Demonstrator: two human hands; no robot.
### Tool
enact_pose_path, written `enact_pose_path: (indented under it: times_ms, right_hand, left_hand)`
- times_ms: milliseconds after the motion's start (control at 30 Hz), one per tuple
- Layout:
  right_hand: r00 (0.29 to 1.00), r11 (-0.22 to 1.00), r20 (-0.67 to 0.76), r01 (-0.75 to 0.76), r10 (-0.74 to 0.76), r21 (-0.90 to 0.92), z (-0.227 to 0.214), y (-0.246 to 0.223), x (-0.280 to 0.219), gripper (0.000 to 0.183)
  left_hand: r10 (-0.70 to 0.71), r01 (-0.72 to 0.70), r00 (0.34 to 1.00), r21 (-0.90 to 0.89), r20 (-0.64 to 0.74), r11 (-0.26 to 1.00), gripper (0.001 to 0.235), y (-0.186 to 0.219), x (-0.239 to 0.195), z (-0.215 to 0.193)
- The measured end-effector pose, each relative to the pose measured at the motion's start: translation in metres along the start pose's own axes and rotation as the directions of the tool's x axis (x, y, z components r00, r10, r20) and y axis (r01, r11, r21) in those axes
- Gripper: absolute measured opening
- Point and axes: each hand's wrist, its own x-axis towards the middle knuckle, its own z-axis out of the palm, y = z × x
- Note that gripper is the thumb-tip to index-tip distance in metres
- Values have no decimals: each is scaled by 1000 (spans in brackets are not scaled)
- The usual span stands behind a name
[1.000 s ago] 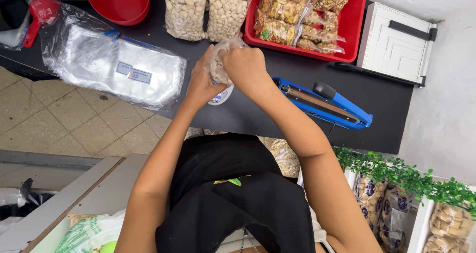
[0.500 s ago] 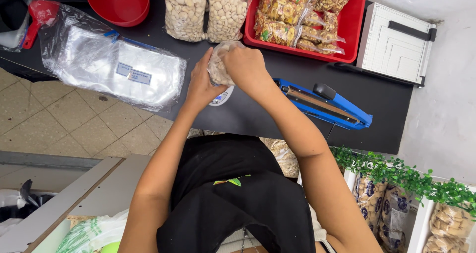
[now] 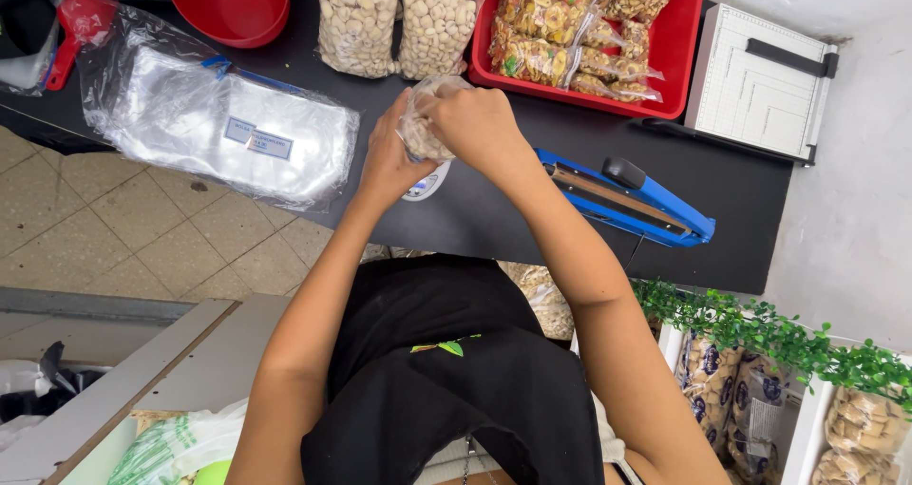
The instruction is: Bagging nuts from a large sack into smaller plastic bags and weighing them on a digital scale
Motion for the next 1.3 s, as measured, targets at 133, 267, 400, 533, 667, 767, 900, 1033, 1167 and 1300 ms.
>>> enact_pose_path:
  times_ms: [133,267,400,533,667,767,900,1033,1167,1300]
  right_hand:
    - [999,1000,21,26,-26,-8,-25,-8,-1,20]
    - [999,999,-28,26,-27,-47,-6,-7,4,15]
    - [1000,1000,7,26,-26,-17,-1,-6,7,16]
    - [1000,1000,13,22,-22,4,-21,-7,6,19]
    - [997,999,60,45,-43,-31,-19,-9,8,16]
    - [998,995,-5,63,-64,-77,-7,-8,9,11]
    - [991,993,-99,77,-86,-92,2,-4,8,13]
    - [984,994,-146,92,-100,-60,-34,-3,-5,14]
    - [973,995,-222,78,-64,59,-109,-8,-35,23]
    - [916,913,-379,35,134,406,-147,2,-86,28]
  left_hand:
    - [17,-17,1000,34,-7,999,111,-1,1,-1]
    - [-4,4,1000,15,21,1000,109,12,4,-5]
    - [-17,16,999,42,30,999,110,15,2,-7]
    - [0,-1,1000,30,20,1000,109,10,2,-5]
    - [-15,14,999,33,35,999,113,8,2,-5]
    - [-11,10,999,35,36,999,112,13,2,-6]
    - [-2,1,1000,32,30,999,112,11,1,-5]
    - [16,-17,1000,14,21,1000,113,-5,1,-2]
    - [64,-66,998,-82,-25,994,122,-1,-7,-11]
    - [19,-41,994,-210,-106,977,117,16,-30,-35]
